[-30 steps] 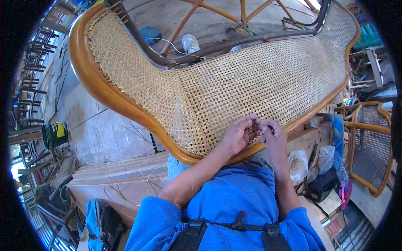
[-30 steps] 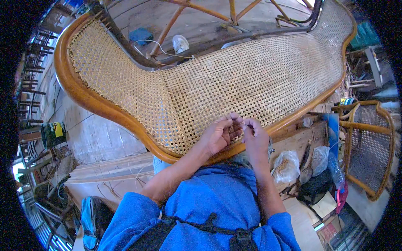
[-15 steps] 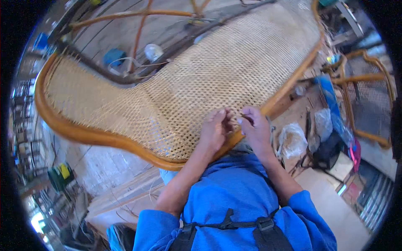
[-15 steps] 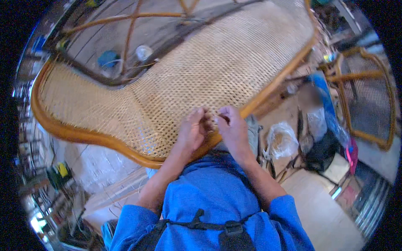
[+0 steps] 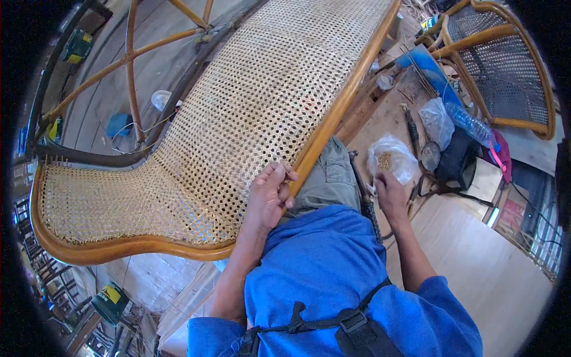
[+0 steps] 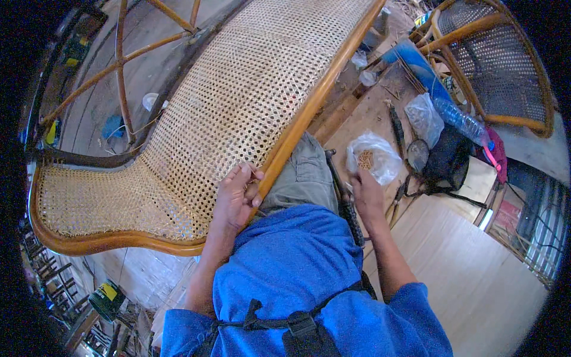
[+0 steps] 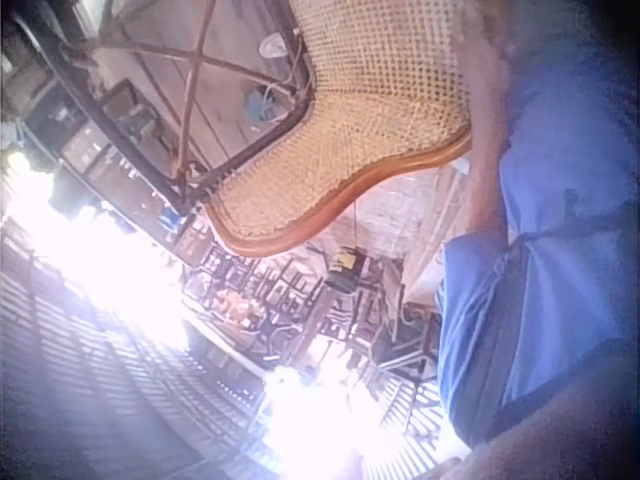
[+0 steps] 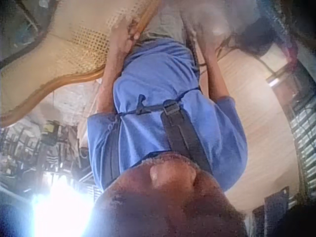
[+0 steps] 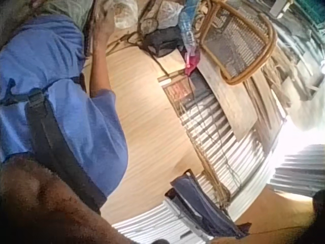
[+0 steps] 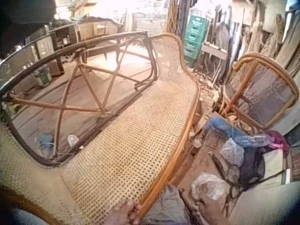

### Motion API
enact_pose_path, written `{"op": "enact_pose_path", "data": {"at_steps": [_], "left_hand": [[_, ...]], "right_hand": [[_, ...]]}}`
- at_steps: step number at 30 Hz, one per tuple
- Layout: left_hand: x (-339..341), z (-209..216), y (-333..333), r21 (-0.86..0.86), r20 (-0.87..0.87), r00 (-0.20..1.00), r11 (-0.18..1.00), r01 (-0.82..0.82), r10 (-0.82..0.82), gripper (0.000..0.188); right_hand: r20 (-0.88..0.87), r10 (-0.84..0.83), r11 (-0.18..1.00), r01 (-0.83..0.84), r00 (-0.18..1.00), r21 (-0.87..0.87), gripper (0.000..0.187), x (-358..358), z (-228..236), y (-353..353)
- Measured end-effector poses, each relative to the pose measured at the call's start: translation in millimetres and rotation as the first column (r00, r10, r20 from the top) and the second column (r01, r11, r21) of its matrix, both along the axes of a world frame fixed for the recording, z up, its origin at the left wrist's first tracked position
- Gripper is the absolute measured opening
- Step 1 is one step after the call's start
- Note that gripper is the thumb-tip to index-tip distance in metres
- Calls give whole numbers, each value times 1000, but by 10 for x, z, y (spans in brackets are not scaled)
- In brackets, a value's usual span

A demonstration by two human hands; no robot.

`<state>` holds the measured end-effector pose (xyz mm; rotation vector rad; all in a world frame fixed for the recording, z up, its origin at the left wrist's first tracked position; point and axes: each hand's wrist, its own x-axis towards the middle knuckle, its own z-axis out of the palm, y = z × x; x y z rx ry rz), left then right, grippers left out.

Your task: The person weaves a cane strip into the frame of a chair seat, using a hammer to tap the strip into place. The person repeatedly threads the cane through the existing weave and secures it with the hammer.

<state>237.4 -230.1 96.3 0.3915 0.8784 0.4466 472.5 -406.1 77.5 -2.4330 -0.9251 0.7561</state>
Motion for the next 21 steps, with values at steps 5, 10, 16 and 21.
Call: {"op": "enact_pose_path", "data": {"at_steps": [5,10,16,21], "left_hand": [[67,-62,-19,68,-90,993,995,76,-70,16],[123,-8,-56,74,-57,991,990,123,-119,19],[135,-17,-82,17,-26,996,996,86,-86,18],[87,-38,-91,-45,13,998,997,59,-58,19]], "right_hand": [[387,229,957,-135,893,-256,26,15,-511,-850],[332,216,975,-181,918,-133,26,108,-559,-842],[165,356,927,-324,920,-191,25,276,-617,-953],[-26,69,955,-74,997,-288,22,-17,121,-684]]}}
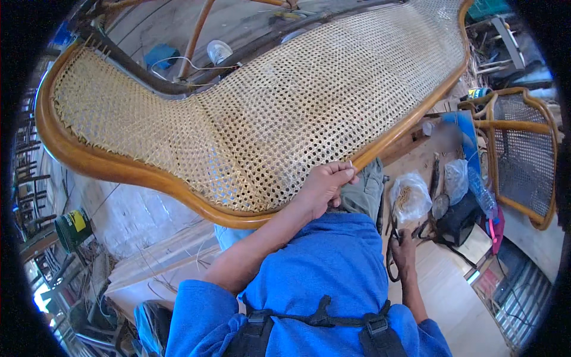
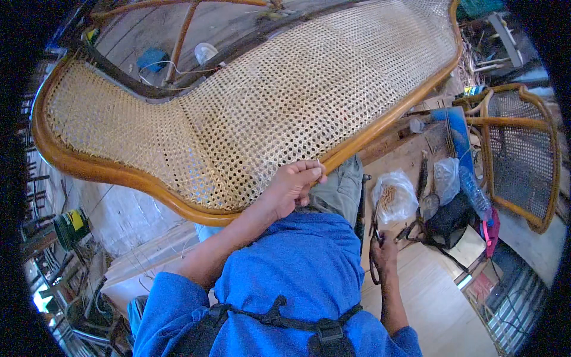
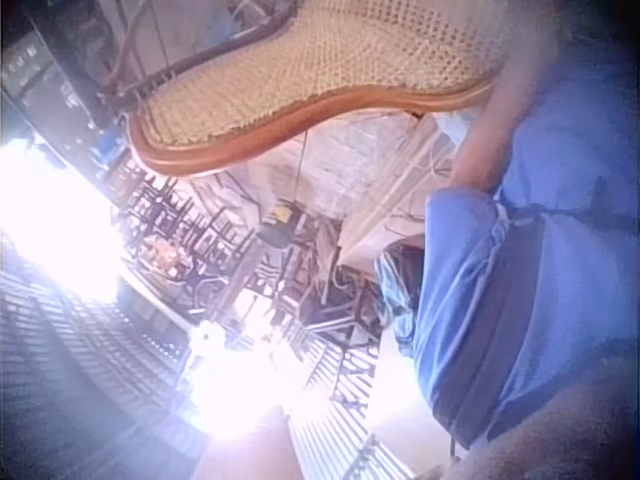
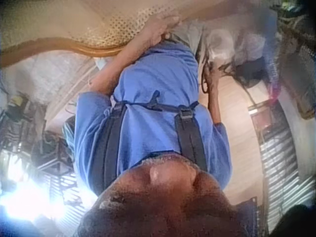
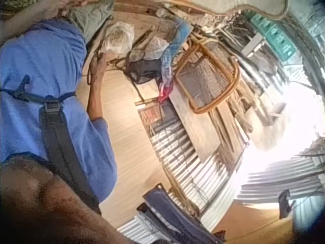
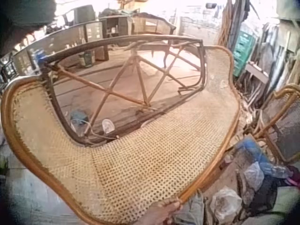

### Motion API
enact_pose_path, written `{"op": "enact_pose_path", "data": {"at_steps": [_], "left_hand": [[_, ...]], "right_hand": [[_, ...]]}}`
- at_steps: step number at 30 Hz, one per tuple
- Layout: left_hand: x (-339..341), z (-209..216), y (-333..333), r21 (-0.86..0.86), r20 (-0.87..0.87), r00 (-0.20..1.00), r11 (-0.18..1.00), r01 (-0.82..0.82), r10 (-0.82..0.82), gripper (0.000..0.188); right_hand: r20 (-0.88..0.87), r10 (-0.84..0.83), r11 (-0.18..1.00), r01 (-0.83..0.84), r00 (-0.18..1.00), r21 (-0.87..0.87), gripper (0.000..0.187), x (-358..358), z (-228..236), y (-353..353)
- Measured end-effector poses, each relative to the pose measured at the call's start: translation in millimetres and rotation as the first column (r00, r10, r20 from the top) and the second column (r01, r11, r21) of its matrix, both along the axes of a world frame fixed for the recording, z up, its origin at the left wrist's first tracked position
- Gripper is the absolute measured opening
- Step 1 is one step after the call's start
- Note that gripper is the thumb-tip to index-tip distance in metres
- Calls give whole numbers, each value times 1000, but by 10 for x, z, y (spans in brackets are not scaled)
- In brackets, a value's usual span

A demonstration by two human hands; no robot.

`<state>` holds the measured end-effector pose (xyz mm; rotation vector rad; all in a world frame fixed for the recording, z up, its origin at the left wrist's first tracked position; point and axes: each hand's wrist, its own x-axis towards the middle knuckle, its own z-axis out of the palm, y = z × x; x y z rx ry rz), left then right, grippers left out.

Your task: The person weaves a cane strip into the frame of a chair seat, using a hammer to tap the strip into place. The person repeatedly threads the cane through the existing weave and secures it with the hammer.

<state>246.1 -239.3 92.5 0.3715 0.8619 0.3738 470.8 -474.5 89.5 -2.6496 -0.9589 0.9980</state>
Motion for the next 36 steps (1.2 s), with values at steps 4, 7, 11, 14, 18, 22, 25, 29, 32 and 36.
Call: {"op": "enact_pose_path", "data": {"at_steps": [4,7,11,14,18,22,25,29,32,36], "left_hand": [[4,-10,-11,41,14,1000,999,13,-13,23],[40,4,-35,79,-4,999,996,48,-48,24],[73,71,-42,91,12,998,994,67,-69,22],[61,59,-93,113,15,997,991,78,-80,21],[73,39,-98,148,0,995,984,97,-98,21],[82,56,-117,157,-37,991,979,132,-128,19],[68,73,-113,168,-59,989,975,146,-138,19],[35,96,-100,200,-76,986,966,164,-151,18],[55,138,-88,237,-112,972,944,228,-207,18],[100,135,-100,264,-108,958,921,287,-267,19]], "right_hand": [[-23,160,971,-153,987,185,36,-42,406,242],[-308,17,997,6,951,74,37,-197,567,591],[-222,285,898,-179,932,403,25,-476,473,993],[-248,208,959,-147,946,244,30,-609,601,1178],[-197,338,930,-295,920,218,36,-685,692,1390],[-165,358,931,-339,919,134,43,-823,646,1511],[-144,375,922,-353,916,158,47,-849,607,1509],[-159,383,909,-341,910,239,48,-861,557,1482],[-228,359,918,-299,905,260,49,-830,605,1475],[-244,284,948,-234,927,215,48,-733,588,1375]]}}
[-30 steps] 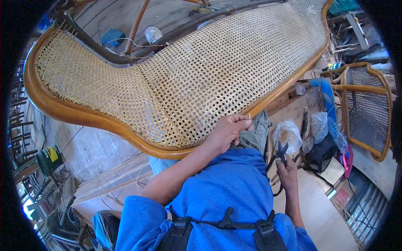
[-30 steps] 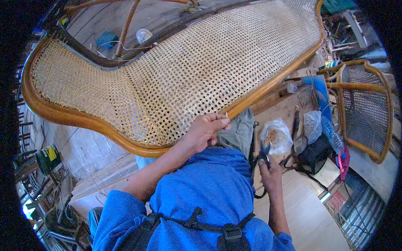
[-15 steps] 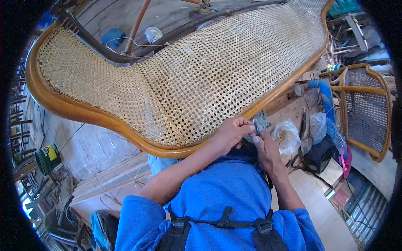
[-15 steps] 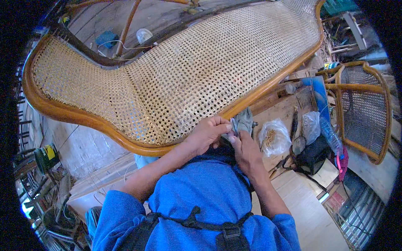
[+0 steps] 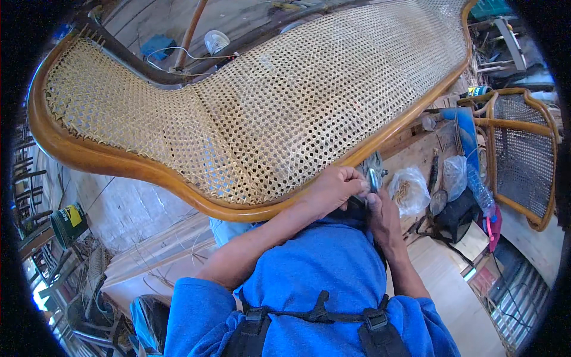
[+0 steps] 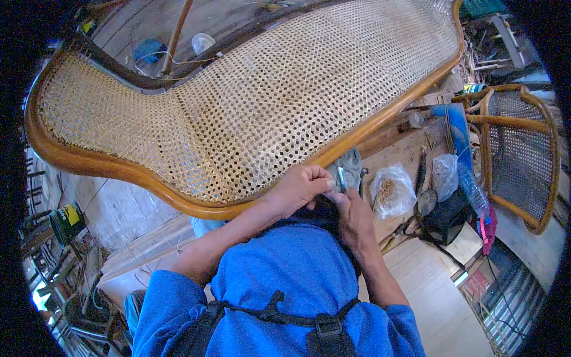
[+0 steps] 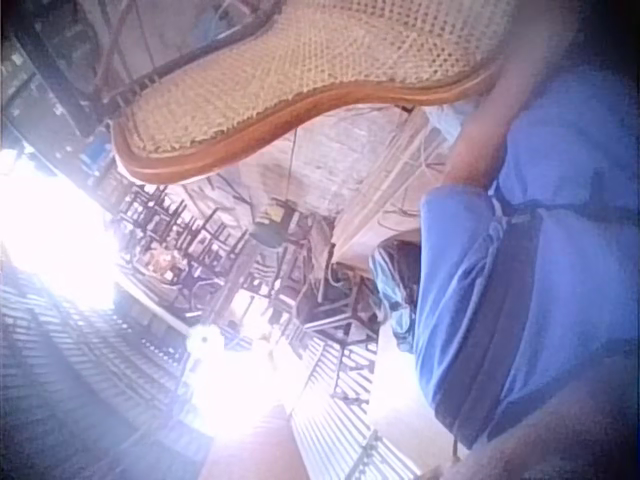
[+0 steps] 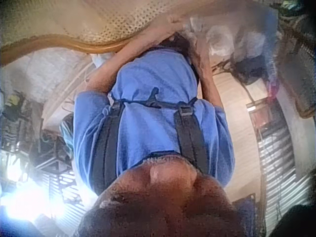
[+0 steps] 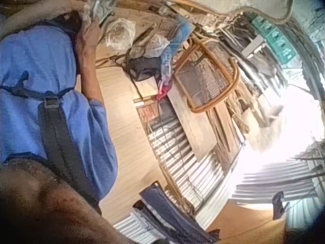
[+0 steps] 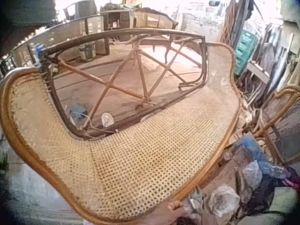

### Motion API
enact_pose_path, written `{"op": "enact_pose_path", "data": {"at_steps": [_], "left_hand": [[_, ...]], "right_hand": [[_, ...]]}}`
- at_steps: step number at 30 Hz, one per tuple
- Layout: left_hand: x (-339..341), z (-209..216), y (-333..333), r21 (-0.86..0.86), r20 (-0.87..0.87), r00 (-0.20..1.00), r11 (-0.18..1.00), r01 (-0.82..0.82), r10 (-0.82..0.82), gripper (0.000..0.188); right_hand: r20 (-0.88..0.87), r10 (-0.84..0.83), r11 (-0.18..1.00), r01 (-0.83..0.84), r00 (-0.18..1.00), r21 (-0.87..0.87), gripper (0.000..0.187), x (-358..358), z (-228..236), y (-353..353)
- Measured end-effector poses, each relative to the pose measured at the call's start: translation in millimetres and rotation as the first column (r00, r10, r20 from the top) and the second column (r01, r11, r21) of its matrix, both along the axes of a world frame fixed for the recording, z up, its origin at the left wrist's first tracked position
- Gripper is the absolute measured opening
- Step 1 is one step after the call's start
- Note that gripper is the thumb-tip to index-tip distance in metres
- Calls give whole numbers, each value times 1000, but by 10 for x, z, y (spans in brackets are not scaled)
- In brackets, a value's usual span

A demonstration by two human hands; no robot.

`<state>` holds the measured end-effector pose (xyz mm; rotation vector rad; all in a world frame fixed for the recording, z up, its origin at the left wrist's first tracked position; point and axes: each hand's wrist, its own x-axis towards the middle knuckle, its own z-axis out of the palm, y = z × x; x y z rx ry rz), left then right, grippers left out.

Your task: The person weaves a cane strip into the frame of a chair seat, using a hammer to tap the strip into place. The person repeatedly threads the cane through the existing weave and secures it with the hammer.

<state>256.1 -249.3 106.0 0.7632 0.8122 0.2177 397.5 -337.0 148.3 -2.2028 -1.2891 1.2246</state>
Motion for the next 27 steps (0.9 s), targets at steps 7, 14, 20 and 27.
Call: {"op": "enact_pose_path", "data": {"at_steps": [7,14,20,27], "left_hand": [[-83,-63,65,-127,58,998,992,11,-3,21],[-133,120,276,-147,312,932,960,240,-185,23],[-226,180,628,-128,278,957,985,116,-77,19],[-298,-60,861,266,130,967,932,-248,220,18]], "right_hand": [[339,29,987,27,940,-160,35,369,-360,-554],[-466,-308,872,442,829,210,23,75,-1,-107],[-452,-108,889,289,886,354,8,-60,58,597],[-743,-381,761,643,550,86,11,-348,-268,1161]]}}
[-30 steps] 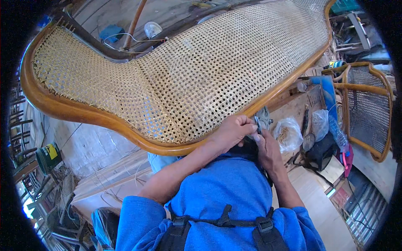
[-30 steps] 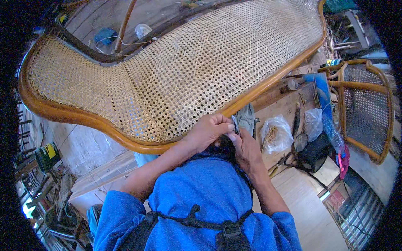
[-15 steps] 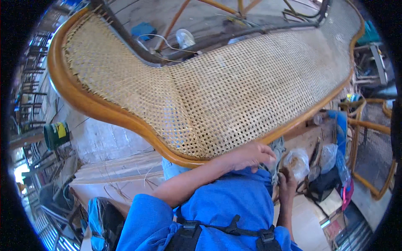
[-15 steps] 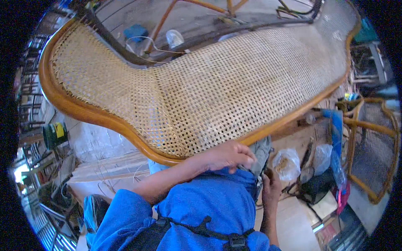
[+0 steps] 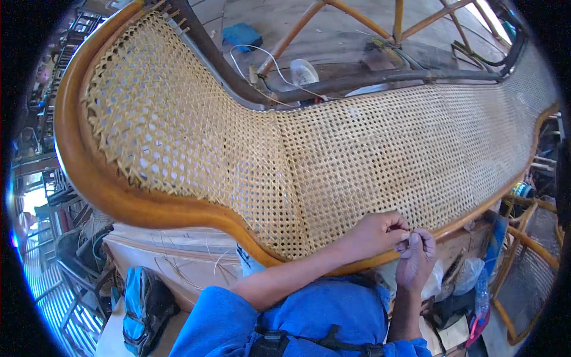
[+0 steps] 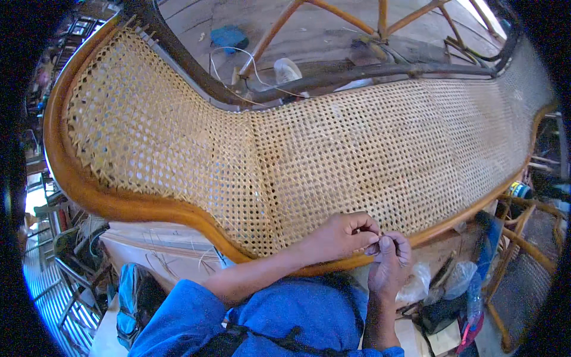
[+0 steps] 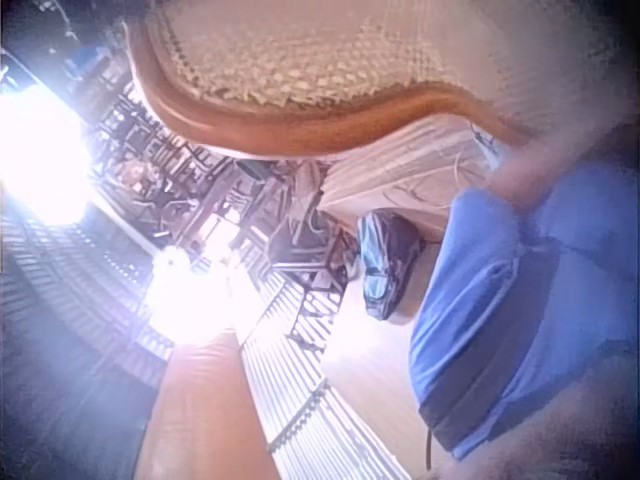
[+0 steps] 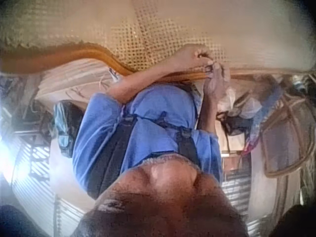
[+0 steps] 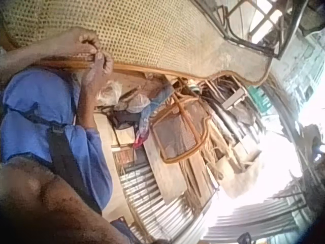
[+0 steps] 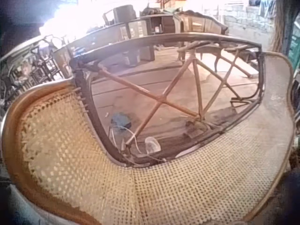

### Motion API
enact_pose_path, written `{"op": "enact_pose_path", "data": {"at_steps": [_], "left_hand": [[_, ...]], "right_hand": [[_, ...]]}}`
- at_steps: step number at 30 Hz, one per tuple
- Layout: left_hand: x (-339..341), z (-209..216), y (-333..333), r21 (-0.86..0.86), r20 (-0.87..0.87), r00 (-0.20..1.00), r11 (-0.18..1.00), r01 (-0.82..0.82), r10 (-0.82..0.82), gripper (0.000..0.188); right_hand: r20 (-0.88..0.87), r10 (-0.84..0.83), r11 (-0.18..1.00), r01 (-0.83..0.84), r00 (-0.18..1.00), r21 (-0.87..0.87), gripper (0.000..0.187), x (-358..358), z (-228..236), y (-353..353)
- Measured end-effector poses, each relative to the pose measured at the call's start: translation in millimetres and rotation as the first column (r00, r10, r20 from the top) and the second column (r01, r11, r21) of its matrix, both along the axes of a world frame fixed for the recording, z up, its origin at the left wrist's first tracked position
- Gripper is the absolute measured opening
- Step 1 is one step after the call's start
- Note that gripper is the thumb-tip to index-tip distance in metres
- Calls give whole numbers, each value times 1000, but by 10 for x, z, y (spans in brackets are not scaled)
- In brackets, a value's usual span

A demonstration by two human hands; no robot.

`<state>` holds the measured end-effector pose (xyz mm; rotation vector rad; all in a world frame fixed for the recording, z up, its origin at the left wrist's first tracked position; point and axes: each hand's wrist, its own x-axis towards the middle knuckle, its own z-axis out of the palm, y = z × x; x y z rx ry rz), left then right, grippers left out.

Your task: The person weaves a cane strip into the frame of a chair seat, using a hammer to tap the strip into place. The person repeatedly threads the cane through the existing weave and secures it with the hammer.

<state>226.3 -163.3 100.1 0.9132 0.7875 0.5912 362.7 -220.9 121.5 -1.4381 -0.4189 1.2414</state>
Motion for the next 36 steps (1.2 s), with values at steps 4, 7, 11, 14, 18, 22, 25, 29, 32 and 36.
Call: {"op": "enact_pose_path", "data": {"at_steps": [4,7,11,14,18,22,25,29,32,36], "left_hand": [[-72,-84,32,368,-290,939,927,-69,185,17],[-111,-136,69,327,-379,897,940,-101,228,18],[-187,-167,150,246,-498,843,965,-88,204,19],[-203,-167,155,195,-464,852,967,-166,240,19],[-226,-130,207,88,-375,865,941,-326,334,18],[-195,-167,191,95,-336,870,932,-350,361,16],[-237,-139,217,105,-329,884,943,-315,332,14],[-265,-133,204,216,-336,855,916,-339,396,12],[-318,-124,245,274,-372,852,920,-279,369,12],[-347,-245,199,419,-397,857,896,-149,329,14]], "right_hand": [[-105,-8,1000,7,994,-3,11,-105,-207,207],[-27,92,995,-93,995,-40,11,-112,-314,302],[353,474,880,-425,807,-211,17,-140,-260,463],[611,526,838,-482,591,-255,19,-203,-262,542],[473,497,866,-446,728,-224,15,-172,-276,681],[281,339,941,-322,898,-108,8,-288,-213,749],[278,305,951,-305,911,-45,5,-340,-205,732],[43,262,965,-262,964,-8,6,-355,-209,698],[-57,284,958,-286,957,-32,9,-317,-221,698],[-340,302,940,-338,890,-51,13,-219,-247,715]]}}
